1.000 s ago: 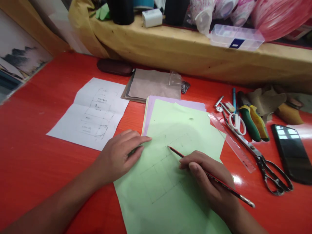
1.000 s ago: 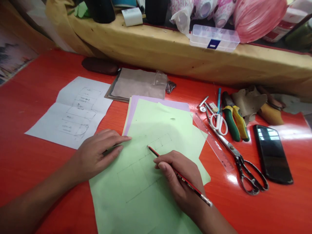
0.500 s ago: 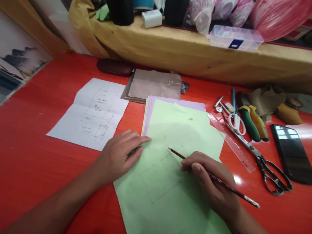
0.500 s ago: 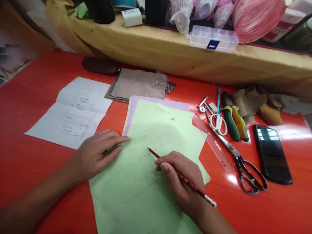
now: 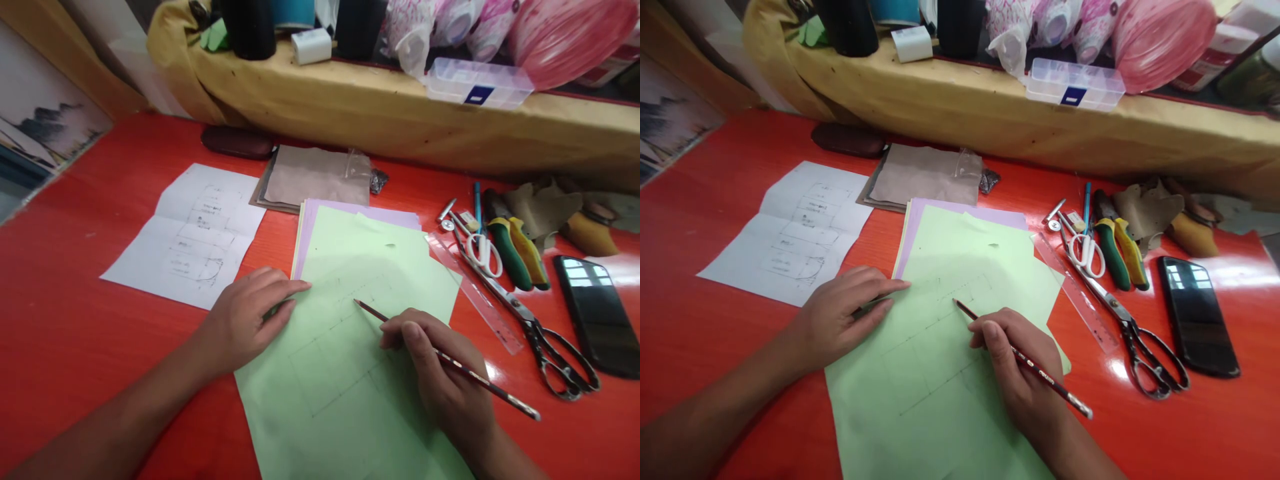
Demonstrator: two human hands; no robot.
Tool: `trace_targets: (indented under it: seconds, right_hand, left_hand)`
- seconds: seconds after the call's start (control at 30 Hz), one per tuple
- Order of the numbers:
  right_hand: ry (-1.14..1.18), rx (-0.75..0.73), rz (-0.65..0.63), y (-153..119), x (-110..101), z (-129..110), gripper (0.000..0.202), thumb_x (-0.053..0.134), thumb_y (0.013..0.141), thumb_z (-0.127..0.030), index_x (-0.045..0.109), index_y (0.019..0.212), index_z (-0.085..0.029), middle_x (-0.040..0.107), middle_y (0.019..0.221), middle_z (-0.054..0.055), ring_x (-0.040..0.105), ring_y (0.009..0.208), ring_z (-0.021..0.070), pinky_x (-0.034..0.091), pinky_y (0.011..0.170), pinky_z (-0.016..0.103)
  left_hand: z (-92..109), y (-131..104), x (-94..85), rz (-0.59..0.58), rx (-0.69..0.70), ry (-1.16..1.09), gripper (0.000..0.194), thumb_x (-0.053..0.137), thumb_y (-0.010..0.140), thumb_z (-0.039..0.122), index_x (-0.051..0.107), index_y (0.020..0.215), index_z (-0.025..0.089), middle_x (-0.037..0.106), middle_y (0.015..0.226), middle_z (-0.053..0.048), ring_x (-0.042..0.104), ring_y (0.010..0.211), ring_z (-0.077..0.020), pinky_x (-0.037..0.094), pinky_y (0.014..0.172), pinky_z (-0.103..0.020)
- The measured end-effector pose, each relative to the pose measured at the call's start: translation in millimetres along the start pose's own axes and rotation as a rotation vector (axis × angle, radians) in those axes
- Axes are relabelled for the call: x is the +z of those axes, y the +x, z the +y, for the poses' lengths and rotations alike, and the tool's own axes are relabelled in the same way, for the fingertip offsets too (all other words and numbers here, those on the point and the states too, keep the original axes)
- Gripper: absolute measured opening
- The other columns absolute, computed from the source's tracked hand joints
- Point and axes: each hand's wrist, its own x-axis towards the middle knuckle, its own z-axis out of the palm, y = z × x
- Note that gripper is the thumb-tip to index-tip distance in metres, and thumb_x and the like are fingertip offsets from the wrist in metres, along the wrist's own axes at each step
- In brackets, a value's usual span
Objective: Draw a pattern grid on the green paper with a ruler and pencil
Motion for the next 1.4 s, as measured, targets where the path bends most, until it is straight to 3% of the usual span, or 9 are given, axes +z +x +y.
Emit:
trace_targets:
  seconds: [1.23, 1.4]
  right_hand:
    - [-0.035, 0.000, -0.066, 1.6, 0.6, -1.0, 0.024, 0.057, 0.112, -0.025, 0.078, 0.100, -0.026, 0.076, 0.082, -0.002, 0.073, 0.075, 0.0132, 0.055, 0.066, 0.025]
    - [0.045, 0.018, 0.007, -2.4, 0.6, 4.0, 0.024, 0.058, 0.113, -0.028, 0.080, 0.102, -0.027, 0.077, 0.083, 0.000, 0.074, 0.076, 0.0148, 0.058, 0.068, 0.025]
  left_hand:
    - [1.6, 0.8, -2.6, -0.014, 0.009, 0.026, 0.028, 0.049, 0.113, 0.021, 0.069, 0.134, 0.023, 0.070, 0.096, -0.002, 0.063, 0.086, -0.0189, 0.048, 0.073, -0.031]
    - [-0.7, 0.3, -1.0, -0.007, 0.000, 0.009, 0.029, 0.049, 0.113, 0.023, 0.070, 0.133, 0.023, 0.069, 0.093, -0.001, 0.062, 0.085, -0.0189, 0.047, 0.072, -0.031]
